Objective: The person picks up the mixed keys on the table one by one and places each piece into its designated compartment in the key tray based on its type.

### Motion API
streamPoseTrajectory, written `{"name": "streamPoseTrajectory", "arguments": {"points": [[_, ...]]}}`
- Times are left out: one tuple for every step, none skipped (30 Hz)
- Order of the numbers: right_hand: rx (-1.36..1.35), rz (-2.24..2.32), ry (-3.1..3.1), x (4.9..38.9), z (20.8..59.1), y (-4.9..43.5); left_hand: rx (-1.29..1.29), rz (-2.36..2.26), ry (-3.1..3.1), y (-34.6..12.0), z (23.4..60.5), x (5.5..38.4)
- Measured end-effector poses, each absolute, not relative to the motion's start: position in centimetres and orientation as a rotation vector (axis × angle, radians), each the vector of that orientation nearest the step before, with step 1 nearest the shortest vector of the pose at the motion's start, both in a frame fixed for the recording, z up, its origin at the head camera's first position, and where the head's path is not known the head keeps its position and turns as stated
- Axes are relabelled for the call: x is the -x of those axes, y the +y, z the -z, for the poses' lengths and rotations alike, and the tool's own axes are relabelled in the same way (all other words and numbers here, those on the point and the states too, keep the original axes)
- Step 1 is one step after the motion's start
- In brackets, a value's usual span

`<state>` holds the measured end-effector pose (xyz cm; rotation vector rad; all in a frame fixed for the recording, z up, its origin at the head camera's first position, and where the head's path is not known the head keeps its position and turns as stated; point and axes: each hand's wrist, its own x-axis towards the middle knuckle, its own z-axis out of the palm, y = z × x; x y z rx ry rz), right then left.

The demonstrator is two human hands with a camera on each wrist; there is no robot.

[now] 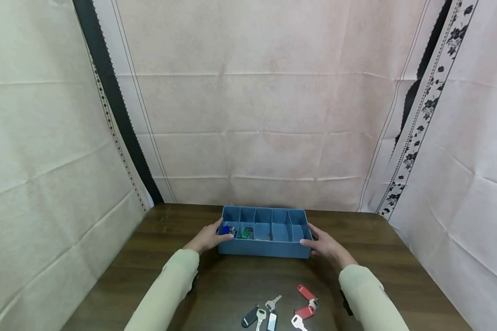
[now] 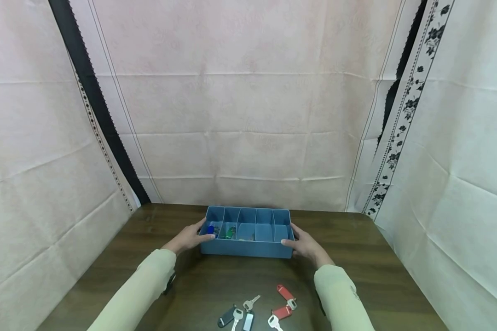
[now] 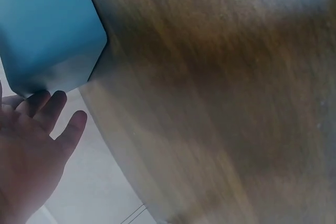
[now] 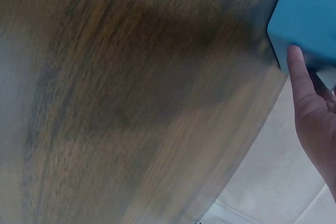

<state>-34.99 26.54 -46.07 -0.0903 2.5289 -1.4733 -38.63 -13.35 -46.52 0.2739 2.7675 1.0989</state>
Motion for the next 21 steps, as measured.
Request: {"name": "streamPoseTrajectory", "arguments": {"points": [[0.095, 1.468, 2.536, 35.0, 46.0, 26.5, -0.271, -1.086, 2.772, -13.3, 46.4, 38.6], [0.101, 1.458, 2.551, 35.0, 46.0, 26.6, -0.269, -1.068, 2.78, -13.3, 46.4, 38.7], [0.111, 1.442, 2.57, 35.0, 46.0, 26.6, -0.266, -1.051, 2.786, -13.2, 46.4, 38.8], [0.116, 1.428, 2.589, 34.9, 46.0, 26.6, -0.261, -1.033, 2.792, -13.2, 46.3, 38.8], [0.134, 1.404, 2.615, 34.8, 46.1, 26.7, -0.253, -1.016, 2.798, -13.1, 46.3, 38.9], [0.139, 1.382, 2.648, 34.7, 46.1, 26.7, -0.249, -0.996, 2.806, -13.1, 46.3, 38.9], [0.147, 1.36, 2.685, 34.7, 46.2, 26.8, -0.247, -0.981, 2.811, -13.0, 46.3, 39.0], [0.141, 1.349, 2.716, 34.5, 46.3, 26.8, -0.242, -0.969, 2.815, -13.0, 46.2, 39.1], [0.143, 1.339, 2.748, 34.3, 46.3, 26.9, -0.238, -0.962, 2.815, -13.0, 46.1, 39.1], [0.138, 1.339, 2.777, 34.1, 46.2, 27.0, -0.236, -0.955, 2.818, -12.9, 46.1, 39.1], [0.131, 1.343, 2.806, 33.9, 46.1, 27.0, -0.237, -0.948, 2.821, -12.9, 46.0, 39.2], [0.108, 1.361, 2.833, 33.6, 45.9, 27.1, -0.239, -0.943, 2.824, -12.9, 45.9, 39.2], [0.095, 1.384, 2.856, 33.3, 45.8, 27.1, -0.233, -0.94, 2.825, -12.9, 45.8, 39.2], [0.076, 1.41, 2.876, 32.9, 45.5, 27.2, -0.228, -0.942, 2.824, -12.9, 45.8, 39.2], [0.067, 1.433, 2.899, 32.5, 45.3, 27.2, -0.226, -0.945, 2.823, -12.9, 45.8, 39.2], [0.05, 1.456, 2.924, 32.2, 45.1, 27.2, -0.223, -0.951, 2.822, -12.9, 45.8, 39.1], [0.039, 1.481, 2.947, 31.8, 44.9, 27.2, -0.219, -0.956, 2.819, -12.9, 45.8, 39.1], [0.029, 1.51, 2.97, 31.4, 44.8, 27.2, -0.211, -0.959, 2.814, -12.9, 45.8, 39.1], [0.023, 1.533, 2.99, 30.9, 44.7, 27.1, -0.209, -0.968, 2.809, -12.9, 45.8, 39.1], [0.017, 1.558, 3.002, 30.5, 44.6, 26.9, -0.211, -0.974, 2.807, -13.0, 45.9, 39.0], [0.014, 1.579, 3.008, 30.0, 44.7, 26.7, -0.213, -0.978, 2.807, -13.0, 46.0, 38.9]]}}
